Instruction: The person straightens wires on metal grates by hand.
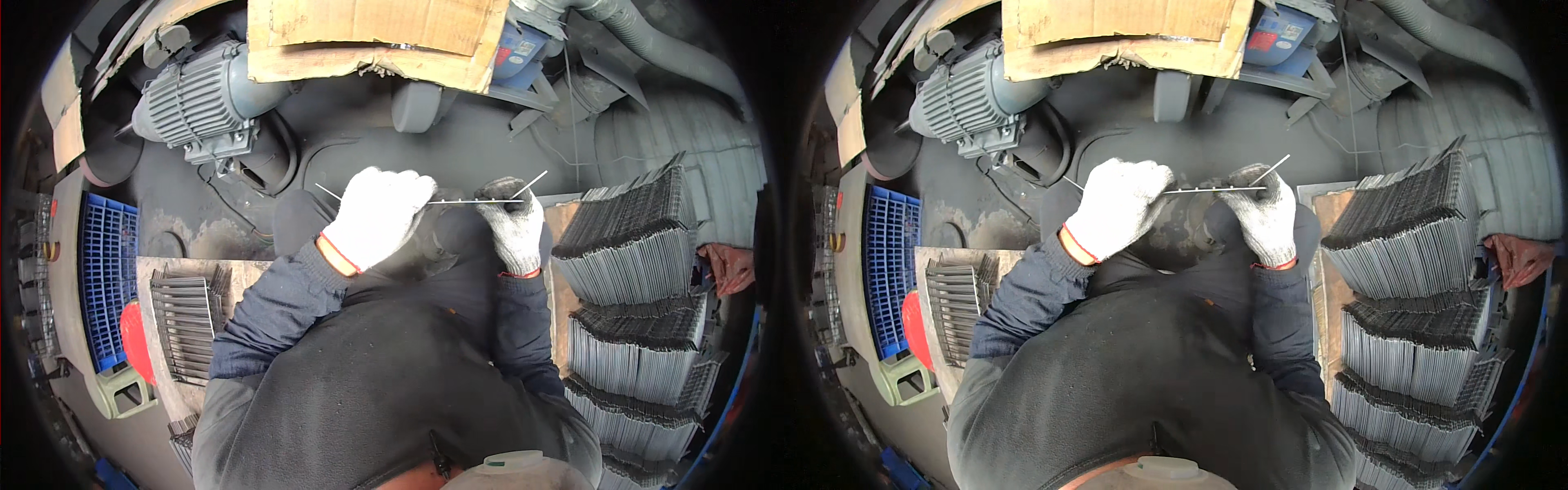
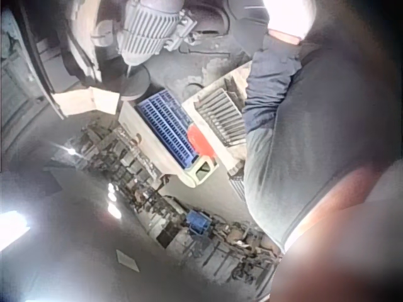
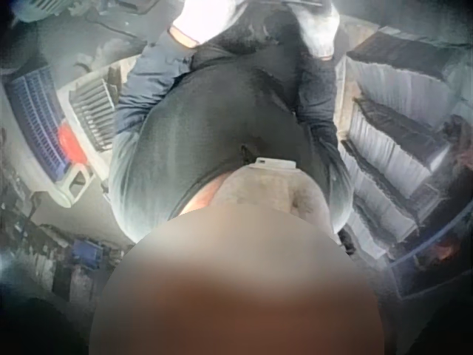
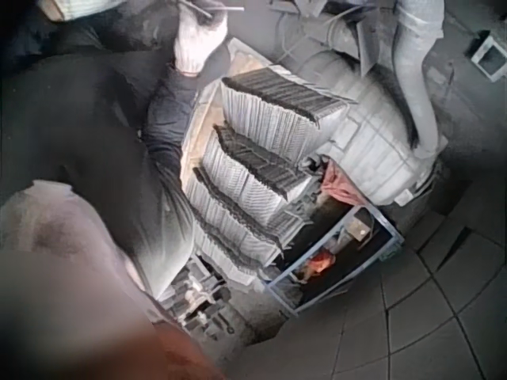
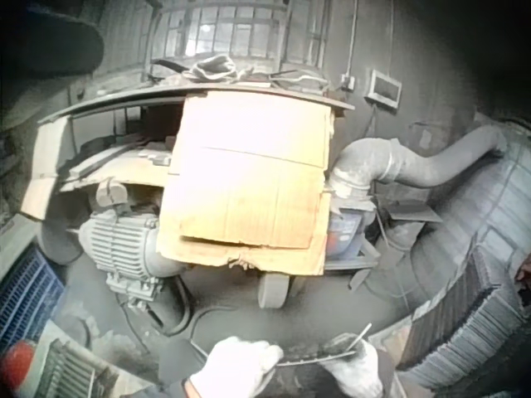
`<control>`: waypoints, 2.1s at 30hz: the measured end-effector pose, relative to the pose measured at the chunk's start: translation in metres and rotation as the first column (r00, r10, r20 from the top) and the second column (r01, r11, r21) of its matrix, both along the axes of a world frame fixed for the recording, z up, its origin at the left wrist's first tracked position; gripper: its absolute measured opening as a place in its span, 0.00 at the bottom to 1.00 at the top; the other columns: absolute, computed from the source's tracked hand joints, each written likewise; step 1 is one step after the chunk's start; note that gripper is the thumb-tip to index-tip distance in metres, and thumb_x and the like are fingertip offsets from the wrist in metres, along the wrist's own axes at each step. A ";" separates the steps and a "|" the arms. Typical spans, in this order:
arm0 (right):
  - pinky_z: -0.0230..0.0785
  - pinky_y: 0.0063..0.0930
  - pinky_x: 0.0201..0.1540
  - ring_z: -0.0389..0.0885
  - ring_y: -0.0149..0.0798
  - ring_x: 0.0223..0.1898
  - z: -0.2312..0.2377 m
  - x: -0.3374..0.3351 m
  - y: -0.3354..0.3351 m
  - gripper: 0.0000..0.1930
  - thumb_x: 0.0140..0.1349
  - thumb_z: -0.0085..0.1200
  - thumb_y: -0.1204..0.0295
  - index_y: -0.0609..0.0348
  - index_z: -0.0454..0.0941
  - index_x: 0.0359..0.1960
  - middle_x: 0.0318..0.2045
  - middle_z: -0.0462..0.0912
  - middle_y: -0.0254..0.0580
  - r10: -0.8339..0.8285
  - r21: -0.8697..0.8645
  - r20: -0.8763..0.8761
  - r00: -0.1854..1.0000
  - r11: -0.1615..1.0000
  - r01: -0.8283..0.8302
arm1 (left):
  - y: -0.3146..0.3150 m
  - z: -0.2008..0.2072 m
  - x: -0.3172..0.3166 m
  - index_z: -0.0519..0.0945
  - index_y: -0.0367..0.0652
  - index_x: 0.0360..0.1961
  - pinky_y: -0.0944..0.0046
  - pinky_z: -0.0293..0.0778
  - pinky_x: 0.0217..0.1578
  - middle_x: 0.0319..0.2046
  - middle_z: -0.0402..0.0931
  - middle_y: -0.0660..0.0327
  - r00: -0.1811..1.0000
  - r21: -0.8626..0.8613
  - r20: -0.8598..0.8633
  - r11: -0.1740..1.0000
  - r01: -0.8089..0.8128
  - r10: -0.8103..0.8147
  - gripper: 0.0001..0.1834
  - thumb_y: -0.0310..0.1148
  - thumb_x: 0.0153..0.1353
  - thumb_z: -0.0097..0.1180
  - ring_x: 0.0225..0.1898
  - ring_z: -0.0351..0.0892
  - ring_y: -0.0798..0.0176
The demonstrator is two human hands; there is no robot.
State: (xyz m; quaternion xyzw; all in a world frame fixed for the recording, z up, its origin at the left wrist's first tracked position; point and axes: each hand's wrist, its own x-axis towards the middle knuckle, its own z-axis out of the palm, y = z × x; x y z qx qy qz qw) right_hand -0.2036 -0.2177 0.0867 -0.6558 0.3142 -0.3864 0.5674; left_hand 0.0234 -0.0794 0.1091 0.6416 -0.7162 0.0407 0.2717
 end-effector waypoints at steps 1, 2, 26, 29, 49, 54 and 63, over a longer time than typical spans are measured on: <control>0.81 0.28 0.49 0.86 0.32 0.43 -0.002 0.002 0.002 0.14 0.59 0.73 0.84 0.66 0.82 0.44 0.39 0.87 0.39 0.004 0.005 0.017 1.000 1.000 -0.004 | 0.001 0.000 0.002 0.81 0.47 0.44 0.50 0.76 0.39 0.33 0.80 0.58 1.000 0.007 0.006 1.000 -0.007 0.007 0.14 0.30 0.55 0.69 0.35 0.84 0.50; 0.81 0.29 0.48 0.86 0.32 0.42 -0.001 0.006 0.005 0.13 0.60 0.71 0.86 0.65 0.82 0.44 0.39 0.87 0.39 -0.009 0.016 0.086 0.996 1.000 0.007 | 0.002 0.000 0.003 0.82 0.46 0.45 0.50 0.77 0.42 0.36 0.82 0.57 0.997 -0.090 -0.066 0.995 -0.030 0.024 0.17 0.30 0.54 0.70 0.38 0.84 0.48; 0.82 0.40 0.59 0.87 0.46 0.54 -0.024 0.026 0.000 0.11 0.65 0.72 0.78 0.63 0.83 0.45 0.46 0.87 0.46 -0.052 0.019 0.276 0.960 0.999 0.048 | 0.013 -0.055 0.024 0.81 0.33 0.56 0.69 0.82 0.47 0.47 0.84 0.58 0.198 0.076 -0.970 0.953 -0.292 0.138 0.25 0.19 0.57 0.73 0.45 0.84 0.69; 0.82 0.35 0.55 0.87 0.41 0.50 -0.030 0.028 -0.002 0.10 0.64 0.70 0.82 0.64 0.83 0.46 0.46 0.88 0.45 -0.052 0.025 0.295 0.954 0.999 0.046 | 0.011 -0.064 0.027 0.81 0.33 0.54 0.68 0.82 0.48 0.48 0.84 0.58 0.157 0.097 -0.977 0.953 -0.287 0.147 0.23 0.20 0.57 0.74 0.46 0.84 0.68; 0.78 0.27 0.39 0.84 0.29 0.35 -0.060 0.044 -0.073 0.10 0.71 0.66 0.74 0.64 0.83 0.49 0.40 0.88 0.36 -0.196 0.374 -0.010 0.981 0.909 0.185 | -0.071 -0.099 0.035 0.79 0.39 0.40 0.67 0.74 0.25 0.27 0.82 0.63 0.047 0.431 -0.899 0.898 -0.095 0.436 0.12 0.33 0.67 0.71 0.23 0.76 0.71; 0.75 0.27 0.37 0.81 0.27 0.34 -0.079 0.087 -0.062 0.07 0.70 0.67 0.72 0.63 0.84 0.42 0.35 0.87 0.35 -0.100 0.318 -0.109 0.989 0.939 0.131 | -0.035 -0.094 0.059 0.78 0.38 0.43 0.66 0.74 0.22 0.28 0.82 0.61 -0.109 0.442 -0.896 0.886 -0.140 0.430 0.12 0.32 0.69 0.69 0.21 0.78 0.68; 0.77 0.26 0.41 0.84 0.29 0.38 -0.045 0.071 -0.066 0.07 0.70 0.67 0.74 0.66 0.84 0.42 0.39 0.89 0.39 -0.150 0.392 -0.043 0.988 0.907 0.155 | -0.055 -0.140 0.054 0.79 0.37 0.46 0.66 0.76 0.25 0.31 0.81 0.64 -0.013 0.370 -0.929 0.926 -0.071 0.370 0.12 0.31 0.69 0.69 0.24 0.77 0.71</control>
